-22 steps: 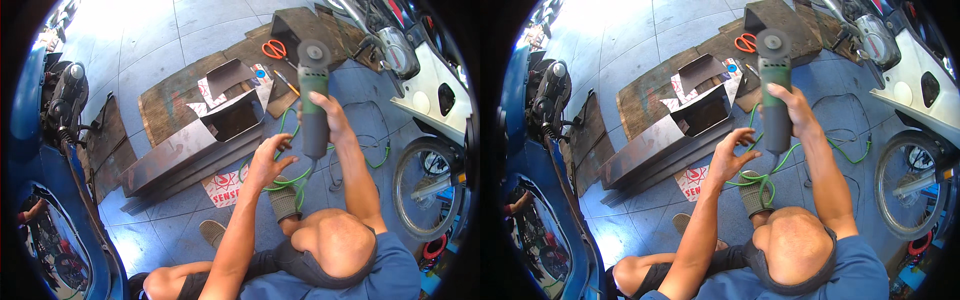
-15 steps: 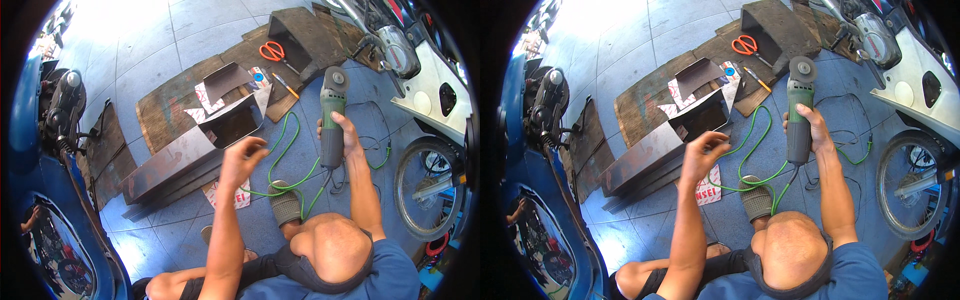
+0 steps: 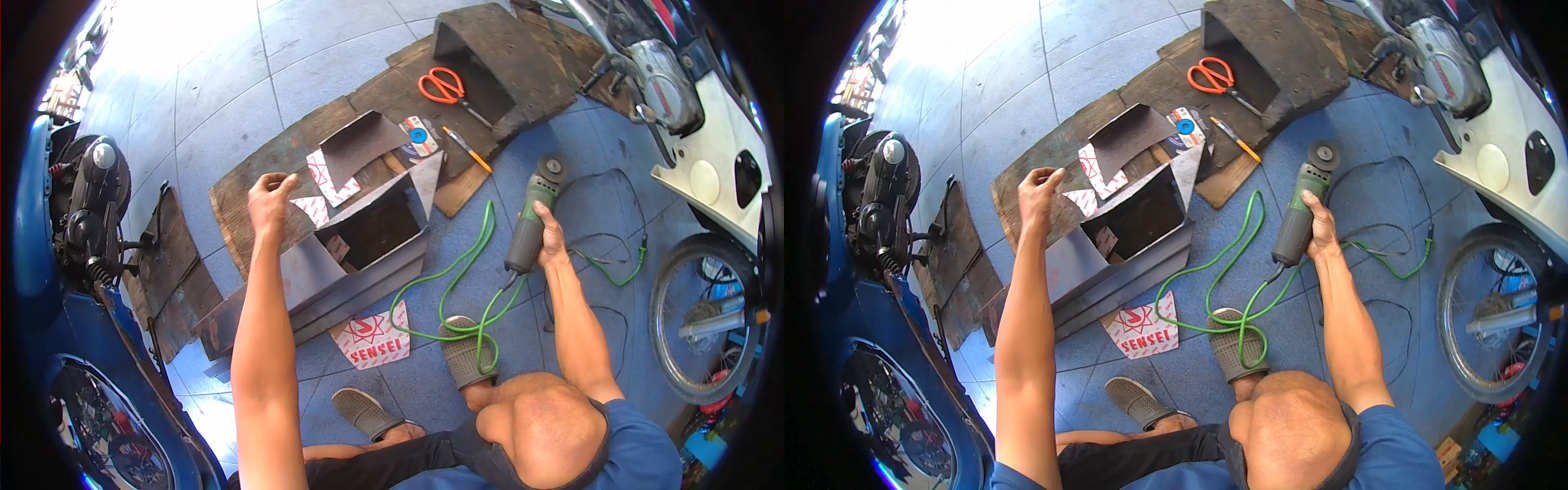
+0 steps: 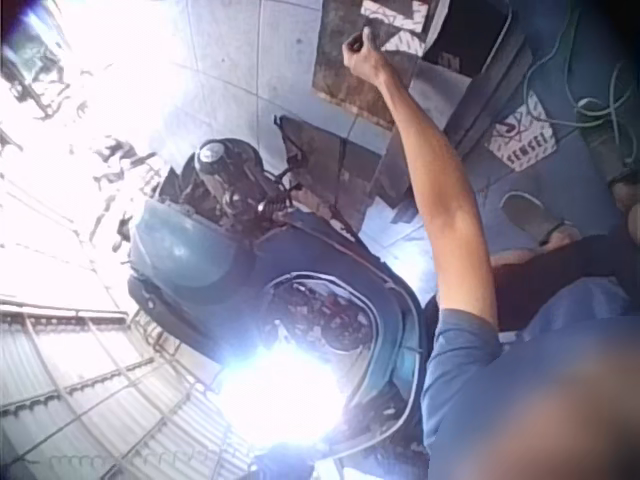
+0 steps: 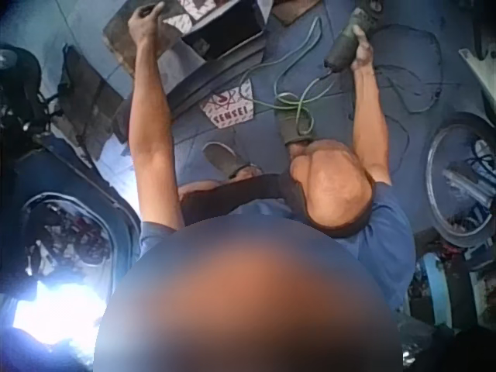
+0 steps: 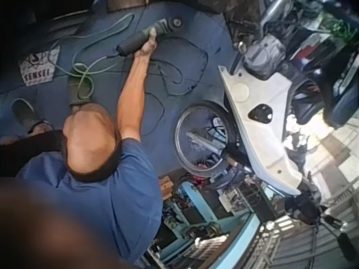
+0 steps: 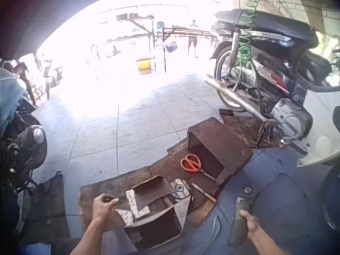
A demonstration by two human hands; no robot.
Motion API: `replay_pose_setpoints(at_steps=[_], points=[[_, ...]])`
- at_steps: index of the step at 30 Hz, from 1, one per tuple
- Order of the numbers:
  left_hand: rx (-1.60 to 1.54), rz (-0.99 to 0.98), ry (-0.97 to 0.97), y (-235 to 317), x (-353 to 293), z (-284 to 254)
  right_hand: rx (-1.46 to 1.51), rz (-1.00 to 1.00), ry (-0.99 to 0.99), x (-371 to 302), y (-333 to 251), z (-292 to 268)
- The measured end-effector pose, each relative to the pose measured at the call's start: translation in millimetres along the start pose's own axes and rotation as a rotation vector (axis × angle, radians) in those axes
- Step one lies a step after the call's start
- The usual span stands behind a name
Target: Use an angle grinder to cut a metal plate for a motorcycle part.
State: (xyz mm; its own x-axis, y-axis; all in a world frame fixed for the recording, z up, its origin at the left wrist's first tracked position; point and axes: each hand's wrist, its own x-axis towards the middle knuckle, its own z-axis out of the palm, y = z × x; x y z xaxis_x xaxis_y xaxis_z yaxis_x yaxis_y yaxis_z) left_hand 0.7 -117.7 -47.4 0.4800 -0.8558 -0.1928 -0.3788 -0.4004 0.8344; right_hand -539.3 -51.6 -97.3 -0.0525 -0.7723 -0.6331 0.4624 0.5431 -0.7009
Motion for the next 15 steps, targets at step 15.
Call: replay_pose_setpoints(at_steps=[15], points=[[0.513, 0.063, -0.033, -6.6, 59.0, 87.1, -0.118, -0.117, 0.122, 16.0, -0.9, 8.3]])
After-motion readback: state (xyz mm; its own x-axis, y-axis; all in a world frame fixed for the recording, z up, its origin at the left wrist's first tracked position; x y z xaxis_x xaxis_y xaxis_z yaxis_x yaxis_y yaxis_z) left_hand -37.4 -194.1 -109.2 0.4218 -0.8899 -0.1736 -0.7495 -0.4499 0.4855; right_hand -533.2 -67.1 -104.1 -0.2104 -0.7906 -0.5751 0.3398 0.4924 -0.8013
